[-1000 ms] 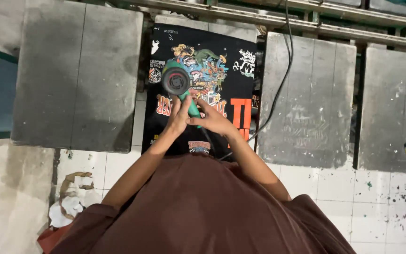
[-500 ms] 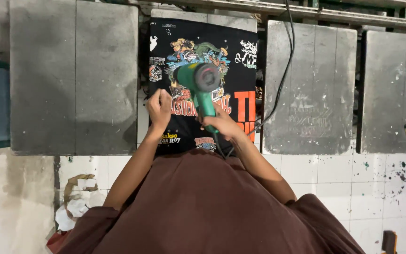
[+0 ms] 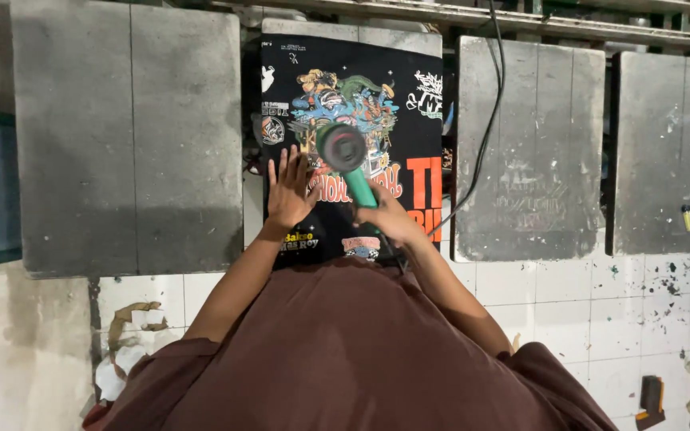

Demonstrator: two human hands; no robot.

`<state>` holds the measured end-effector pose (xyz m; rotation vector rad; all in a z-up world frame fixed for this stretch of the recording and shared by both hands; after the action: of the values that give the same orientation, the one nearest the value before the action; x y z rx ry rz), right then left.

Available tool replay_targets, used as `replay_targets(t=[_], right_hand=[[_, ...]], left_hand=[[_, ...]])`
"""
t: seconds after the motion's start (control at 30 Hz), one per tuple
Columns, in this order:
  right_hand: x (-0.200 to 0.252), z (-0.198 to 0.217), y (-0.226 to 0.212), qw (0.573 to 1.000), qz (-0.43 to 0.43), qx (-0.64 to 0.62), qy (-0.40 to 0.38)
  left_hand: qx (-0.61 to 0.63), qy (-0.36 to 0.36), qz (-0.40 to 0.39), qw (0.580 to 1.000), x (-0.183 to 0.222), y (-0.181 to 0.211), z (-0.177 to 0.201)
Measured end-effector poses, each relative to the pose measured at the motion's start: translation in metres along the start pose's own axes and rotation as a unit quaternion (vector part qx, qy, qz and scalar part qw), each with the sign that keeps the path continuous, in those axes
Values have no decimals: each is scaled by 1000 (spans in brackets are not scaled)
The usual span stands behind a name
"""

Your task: Positioning a printed garment on a platen and drying it with a heat gun

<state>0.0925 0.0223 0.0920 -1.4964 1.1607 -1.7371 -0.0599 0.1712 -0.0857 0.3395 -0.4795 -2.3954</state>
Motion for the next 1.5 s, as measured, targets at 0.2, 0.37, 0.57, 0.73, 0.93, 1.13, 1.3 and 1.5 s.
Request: replay_targets(t=[0.2,0.37,0.57,0.73,0.93,1.13,1.3,1.5], right_hand=[[-11,-5,20,999,20,21,-17],[6,-17,-2,998,11,-61,19],[26,3,12,1000,9,-16,25],[40,1,13,998,-2,-57,31],[51,14,24,991,-27,-123,55],[53,32,43,996,-61,-52,36],[75,39,9,996,-81,0,24],[66,71,63,993,-101,-37,40]], left_hand=[[-36,12,-5,999,-1,-1,-5],[-54,22,-19,998,-1,1,-2],[-49,-18,-16,998,-2,7,6],[-189,-28,-43,981,-3,-22,-43],[-103,-139,2,985,-6,-16,-33],[-47,-165,44,984,-7,-4,-19],[-33,-147,56,987,5,1,-10],[-16,-90,43,995,17,-2,-15]])
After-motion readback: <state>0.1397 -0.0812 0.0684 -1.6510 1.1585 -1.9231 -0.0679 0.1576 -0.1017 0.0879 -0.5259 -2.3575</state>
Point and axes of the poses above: each hand's wrist, its own x-axis away from the middle knuckle, its own z-axis out of the back of the hand, y = z × x, the point moved 1 cm from there along -x, towards the middle knuckle, and after that the axes turned 5 degrees about -y, right-handed, at the moved point
